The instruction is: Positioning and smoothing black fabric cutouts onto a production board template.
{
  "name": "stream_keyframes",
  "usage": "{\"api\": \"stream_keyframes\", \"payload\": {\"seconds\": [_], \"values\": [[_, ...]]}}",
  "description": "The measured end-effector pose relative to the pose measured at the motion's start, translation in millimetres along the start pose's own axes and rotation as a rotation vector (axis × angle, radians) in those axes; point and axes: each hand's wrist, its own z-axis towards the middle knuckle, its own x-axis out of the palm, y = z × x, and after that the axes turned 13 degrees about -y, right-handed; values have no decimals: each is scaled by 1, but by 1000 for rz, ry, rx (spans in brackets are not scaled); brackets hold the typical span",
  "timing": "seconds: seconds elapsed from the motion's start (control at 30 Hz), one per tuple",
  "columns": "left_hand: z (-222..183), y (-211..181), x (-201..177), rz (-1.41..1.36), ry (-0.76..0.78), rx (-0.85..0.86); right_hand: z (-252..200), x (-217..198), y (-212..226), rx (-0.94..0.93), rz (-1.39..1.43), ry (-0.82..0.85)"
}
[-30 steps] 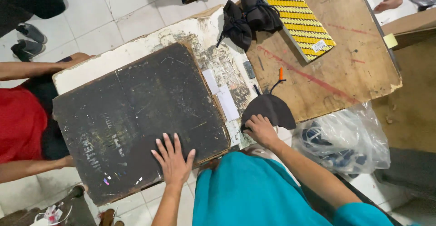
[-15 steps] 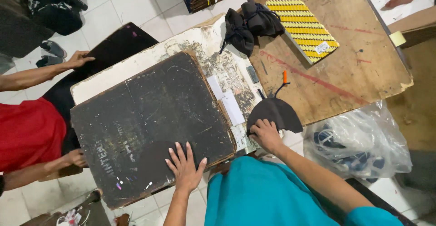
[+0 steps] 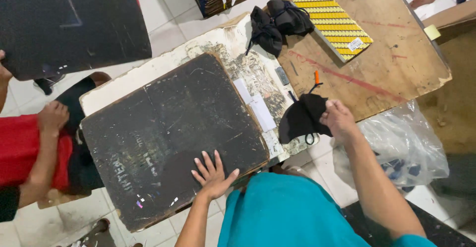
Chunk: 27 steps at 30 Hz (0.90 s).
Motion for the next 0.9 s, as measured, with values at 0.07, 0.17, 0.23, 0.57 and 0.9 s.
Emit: {"api": "stream_keyframes", "payload": {"seconds": [0.07,0.17,0.23,0.57,0.9], "values": [[-3,4,2,8,-31,12,-44,28,20,-32,1,27],[-13,8,-12,-52,-41,48,-119,88,38,-116,-50,134],[-27,16,-23,-116,-19,71,-185,142,47,-166,-99,215],[-11,121,-17,-2065,222,-77,-311,296,-33,-718,-543,819],[-7,154,-44,-1926,101,24,-259,343,-65,647,-380,314]]}}
